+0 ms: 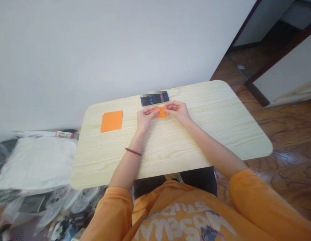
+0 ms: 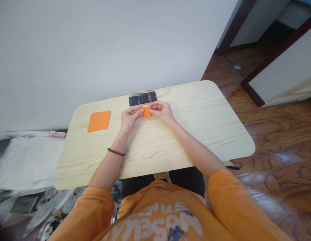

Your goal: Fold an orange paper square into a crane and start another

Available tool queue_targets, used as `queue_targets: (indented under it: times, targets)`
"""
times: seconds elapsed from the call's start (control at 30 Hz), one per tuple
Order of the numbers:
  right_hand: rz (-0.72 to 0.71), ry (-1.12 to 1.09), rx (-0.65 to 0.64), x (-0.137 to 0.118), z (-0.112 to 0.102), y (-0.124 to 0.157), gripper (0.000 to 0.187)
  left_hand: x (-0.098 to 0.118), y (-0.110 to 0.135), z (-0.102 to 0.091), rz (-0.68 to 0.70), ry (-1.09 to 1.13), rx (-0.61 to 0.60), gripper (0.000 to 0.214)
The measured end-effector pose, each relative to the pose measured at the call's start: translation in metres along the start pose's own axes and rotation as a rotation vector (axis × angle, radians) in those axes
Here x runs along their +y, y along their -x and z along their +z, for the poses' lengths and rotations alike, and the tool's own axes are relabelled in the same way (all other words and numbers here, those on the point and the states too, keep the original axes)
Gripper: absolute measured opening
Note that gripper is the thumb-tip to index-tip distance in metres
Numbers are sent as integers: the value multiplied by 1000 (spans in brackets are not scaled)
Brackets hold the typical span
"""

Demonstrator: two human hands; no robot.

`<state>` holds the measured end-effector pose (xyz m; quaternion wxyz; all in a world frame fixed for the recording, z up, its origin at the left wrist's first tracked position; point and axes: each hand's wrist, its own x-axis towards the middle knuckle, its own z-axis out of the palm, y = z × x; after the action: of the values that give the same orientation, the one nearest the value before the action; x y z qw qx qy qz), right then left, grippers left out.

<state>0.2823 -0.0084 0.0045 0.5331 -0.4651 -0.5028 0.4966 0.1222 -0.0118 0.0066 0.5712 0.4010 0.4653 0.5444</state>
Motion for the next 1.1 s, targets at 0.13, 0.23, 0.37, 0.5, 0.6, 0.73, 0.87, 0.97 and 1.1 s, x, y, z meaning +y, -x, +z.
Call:
queue_targets:
  times: [0.13, 0.23, 0.37, 0.5, 0.6, 0.73, 0.87, 0.97, 1.1]
  targets:
    - [-39, -27, 37, 4, 0, -1, 37, 0, 0, 3, 4, 44, 18, 39]
    - [-76, -38, 57, 4, 1, -1, 39, 0, 1, 3, 8, 52, 38, 40]
    - [-69, -73, 49, 3, 1, -1, 41, 0, 1, 3, 50, 32, 26, 43]
    - [-40, -101, 40, 4, 1, -1, 41, 0, 1, 3, 111, -19, 11, 42]
    - [-18, -104, 46, 4, 1, -1, 41, 0, 2, 4, 144, -66, 5, 39]
    - [-20, -94, 45, 2, 2, -1, 41, 0, 3, 4, 169, -89, -18, 34]
    - [-31, -64, 19, -2, 2, 0, 39, 1, 3, 4, 177, -117, -30, 32]
    - [-38, -61, 16, -3, 2, 0, 39, 1, 3, 4, 176, -131, -37, 33]
    - [-38, -63, 14, -3, 3, 1, 40, 1, 4, 5, 180, -127, -36, 33]
